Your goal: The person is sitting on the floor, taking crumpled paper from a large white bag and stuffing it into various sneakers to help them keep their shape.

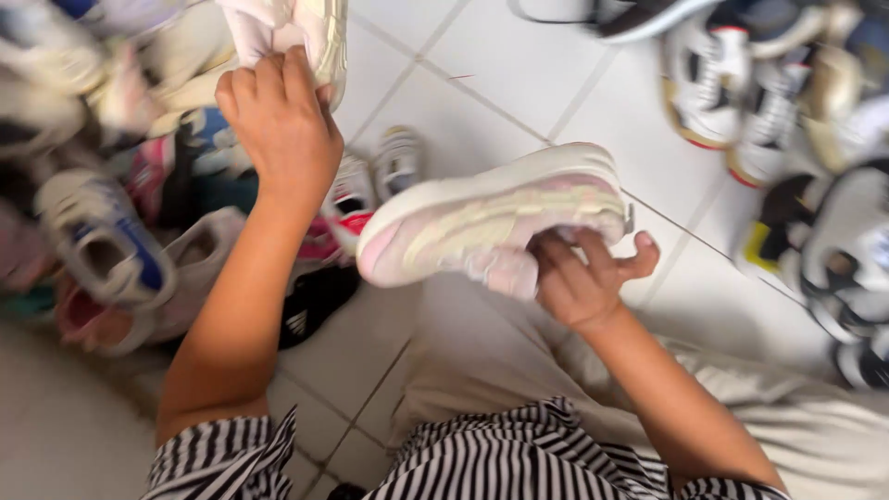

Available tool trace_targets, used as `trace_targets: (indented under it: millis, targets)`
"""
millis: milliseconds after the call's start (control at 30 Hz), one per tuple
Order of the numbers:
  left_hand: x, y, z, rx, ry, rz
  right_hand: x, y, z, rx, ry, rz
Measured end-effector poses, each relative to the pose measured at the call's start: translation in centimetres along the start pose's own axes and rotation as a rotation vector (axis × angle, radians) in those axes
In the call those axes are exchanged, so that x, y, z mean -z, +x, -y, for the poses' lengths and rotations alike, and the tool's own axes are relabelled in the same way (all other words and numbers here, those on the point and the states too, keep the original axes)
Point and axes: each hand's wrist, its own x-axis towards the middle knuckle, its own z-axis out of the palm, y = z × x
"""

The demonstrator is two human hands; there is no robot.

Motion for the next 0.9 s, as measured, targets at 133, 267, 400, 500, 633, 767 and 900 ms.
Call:
trace_targets:
  millis: [133, 267, 400, 500, 633, 767, 900]
  targets:
    - [-0.2, 3.2, -10.5, -0.211, -0.38, -0.029, 5.8, -3.2, -7.1, -0.038, -0.14, 0.097]
    - [-4.1, 1.8, -22.9, -0.342, -0.493, -0.227, 9.6, -13.3, -11.6, -0.221, -0.251, 0.001]
    - [-5.2, -2.4, -34.7, -0.381, -0.698, -0.11, 12.9, -21.7, -13.9, -0.554, -0.455, 0.117]
    - [-5.6, -5.9, -40.8, -0.409, -0.651, -0.044, 12.6, -26.8, -13.8, -0.879, -0.566, 0.135]
    - [-7.3, -11.5, -45.1, -0.488, -0.553, 0.131, 11.1, -27.2, -13.3, -1.265, -0.504, 0.144]
    - [-9.1, -14.6, -45.7, -0.475, -0.552, 0.271, 7.5, -30.9, -13.9, -1.273, -0.335, 0.211]
    - [-10.6, -16.2, -45.2, -0.444, -0.569, 0.618, 6.5, -30.6, -12.7, -1.316, 0.055, 0.596]
